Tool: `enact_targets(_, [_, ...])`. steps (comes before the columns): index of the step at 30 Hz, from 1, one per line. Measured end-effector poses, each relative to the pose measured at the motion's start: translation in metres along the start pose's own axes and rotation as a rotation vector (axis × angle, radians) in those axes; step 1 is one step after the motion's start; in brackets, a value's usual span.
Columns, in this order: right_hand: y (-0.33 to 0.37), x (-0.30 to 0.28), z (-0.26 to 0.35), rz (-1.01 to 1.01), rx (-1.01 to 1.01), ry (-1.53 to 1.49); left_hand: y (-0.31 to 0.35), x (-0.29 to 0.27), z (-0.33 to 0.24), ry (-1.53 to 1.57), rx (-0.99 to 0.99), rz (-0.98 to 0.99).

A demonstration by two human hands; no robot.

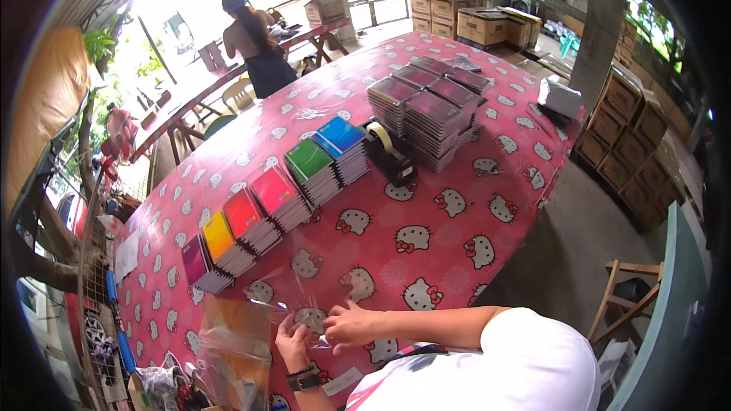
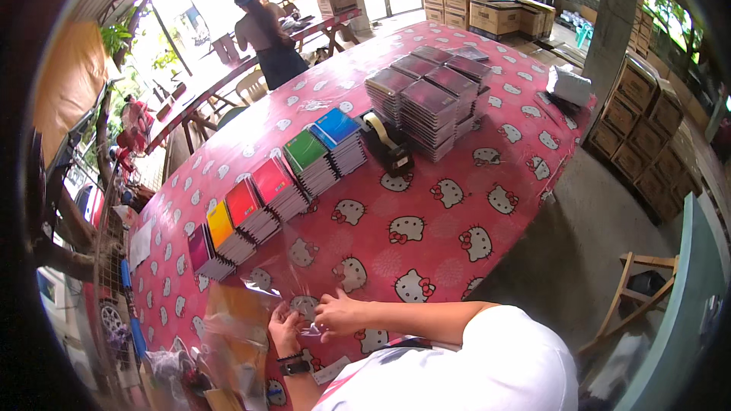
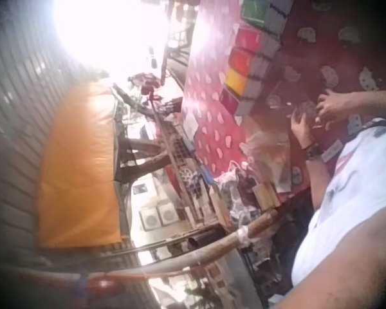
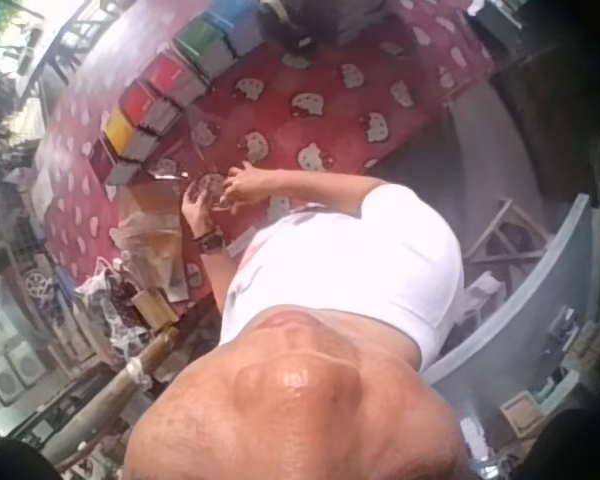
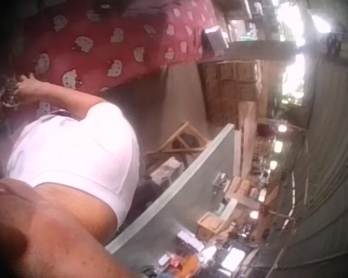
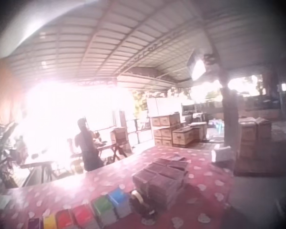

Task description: The person gathers notebooks of different colors, stacks them together, and places the stack into a plastic bag, sealing it with tape.

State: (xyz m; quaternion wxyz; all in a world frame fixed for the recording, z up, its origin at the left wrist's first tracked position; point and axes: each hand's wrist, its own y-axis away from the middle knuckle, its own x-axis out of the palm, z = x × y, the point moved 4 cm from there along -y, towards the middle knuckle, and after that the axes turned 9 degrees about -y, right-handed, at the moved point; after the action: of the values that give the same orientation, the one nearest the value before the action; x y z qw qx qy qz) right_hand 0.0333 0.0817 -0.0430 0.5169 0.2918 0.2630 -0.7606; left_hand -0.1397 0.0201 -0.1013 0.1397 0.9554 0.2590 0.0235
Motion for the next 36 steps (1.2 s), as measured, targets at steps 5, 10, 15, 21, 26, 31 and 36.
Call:
enact_targets(5, [0.012,-0.009,-0.057,-0.461,0.123,-0.073,0.001,-0.015,0.015,0.013,0.045,-0.043])
enact_targets(10, [0.013,-0.019,-0.086,-0.277,0.342,0.135,0.013,-0.064,0.033,-0.256,-0.063,-0.328])
enact_targets(15, [0.022,-0.018,-0.107,-0.402,0.294,0.286,0.046,-0.035,-0.003,-0.825,0.261,-0.603])
enact_targets(21, [0.018,-0.017,-0.117,-0.301,0.21,0.367,0.058,0.063,-0.066,-1.279,0.817,-0.458])
enact_targets(26, [-0.008,-0.019,-0.104,-0.115,0.23,0.351,0.028,0.025,0.015,-1.38,0.48,-0.076])
enact_targets(31, [0.001,-0.054,-0.102,-0.387,0.259,0.336,0.035,0.047,-0.037,-1.214,0.677,-0.392])
enact_targets(36, [-0.112,-0.071,-0.024,-0.441,-0.344,0.172,0.039,0.036,-0.033,-0.687,0.676,-0.348])
